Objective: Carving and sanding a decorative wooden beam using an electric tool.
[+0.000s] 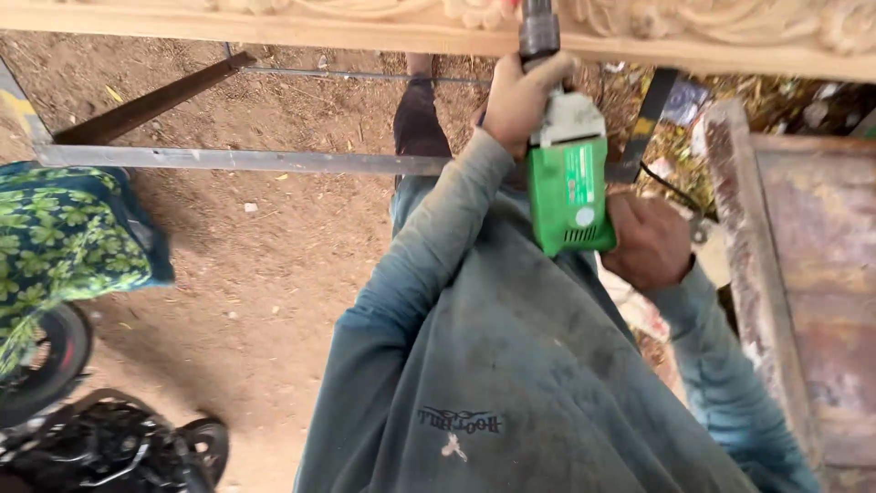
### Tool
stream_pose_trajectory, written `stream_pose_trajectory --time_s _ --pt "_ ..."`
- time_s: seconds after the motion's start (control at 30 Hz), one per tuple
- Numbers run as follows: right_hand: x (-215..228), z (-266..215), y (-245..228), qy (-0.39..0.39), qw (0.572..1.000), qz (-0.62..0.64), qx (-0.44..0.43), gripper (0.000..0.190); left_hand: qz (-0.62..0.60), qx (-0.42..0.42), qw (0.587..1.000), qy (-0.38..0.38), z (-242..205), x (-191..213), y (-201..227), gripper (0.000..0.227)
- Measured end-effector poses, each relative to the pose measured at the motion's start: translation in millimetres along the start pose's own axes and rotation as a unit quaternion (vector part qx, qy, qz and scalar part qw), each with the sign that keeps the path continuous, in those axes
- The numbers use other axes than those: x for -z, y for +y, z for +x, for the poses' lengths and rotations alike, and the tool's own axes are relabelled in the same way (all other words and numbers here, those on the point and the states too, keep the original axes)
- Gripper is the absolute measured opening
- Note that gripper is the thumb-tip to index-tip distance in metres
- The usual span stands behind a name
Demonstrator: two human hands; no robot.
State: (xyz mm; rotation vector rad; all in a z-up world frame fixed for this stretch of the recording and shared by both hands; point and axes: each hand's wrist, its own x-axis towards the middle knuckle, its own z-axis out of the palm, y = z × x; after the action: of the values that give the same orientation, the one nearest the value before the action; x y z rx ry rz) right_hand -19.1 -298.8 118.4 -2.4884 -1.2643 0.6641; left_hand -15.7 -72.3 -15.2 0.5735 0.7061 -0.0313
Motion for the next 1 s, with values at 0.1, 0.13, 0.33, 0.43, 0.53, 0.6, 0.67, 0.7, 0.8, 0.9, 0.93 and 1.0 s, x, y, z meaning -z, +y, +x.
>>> stream_pose_trajectory --time_s 0.1,0.13,0.33,0.43,0.53,0.6,0.67,0.7,0.8,0.9,0.93,1.0 --pt "6.7 0.2 5.6 -0.008 1.0 -0.008 -0.007 0.029 0.008 0.003 1.0 0.017 1.0 -4.1 -10.0 0.016" --pt "10.9 3.3 6.8 -0.001 1.0 -0.009 -0.005 0.029 0.011 -0.002 1.0 0.014 5.7 -4.6 -12.6 0.016" --pt "23.8 9.9 15.7 -0.062 0.997 -0.039 0.002 0.042 -0.04 -0.014 0.999 -0.007 12.5 -0.4 -22.8 0.018" --pt "24.0 11.2 15.5 -0.08 0.996 -0.044 0.012 0.044 -0.062 0.0 0.998 -0.01 8.3 2.1 -21.4 0.018" --pt "25.6 11.5 17.6 -0.074 0.996 -0.045 0.017 0.047 -0.051 -0.006 0.999 -0.008 9.1 2.4 -21.8 0.017" --pt "23.6 2.5 22.1 -0.073 0.997 -0.035 0.02 0.049 -0.015 -0.021 1.0 0.004 12.4 2.8 -28.9 0.017" --pt "-2.6 -21.0 21.1 -0.066 0.996 -0.047 -0.028 0.038 0.013 -0.006 1.0 -0.011 8.7 0.9 -20.1 0.017" --pt "-13.5 -30.6 23.4 -0.064 0.994 -0.06 -0.062 0.028 0.035 -0.001 0.999 -0.015 8.8 -1.0 -16.1 0.018" --pt "-3.6 -27.6 -14.6 -0.001 0.998 -0.027 -0.064 0.032 0.068 0.024 0.996 -0.058 16.4 -14.7 -26.6 0.018" --pt "7.6 -20.0 -30.3 0.041 0.997 -0.007 -0.067 0.027 0.071 0.046 0.994 -0.064 14.2 -22.5 -24.2 0.016" --pt "2.6 -21.8 -36.1 0.042 0.997 -0.001 -0.069 0.027 0.075 0.049 0.994 -0.062 12.5 -18.2 -21.6 0.016" --pt "-0.3 -31.2 -48.2 -0.002 0.991 -0.021 -0.134 0.025 0.093 0.066 0.992 -0.059 8.6 -19.0 -22.9 0.016"
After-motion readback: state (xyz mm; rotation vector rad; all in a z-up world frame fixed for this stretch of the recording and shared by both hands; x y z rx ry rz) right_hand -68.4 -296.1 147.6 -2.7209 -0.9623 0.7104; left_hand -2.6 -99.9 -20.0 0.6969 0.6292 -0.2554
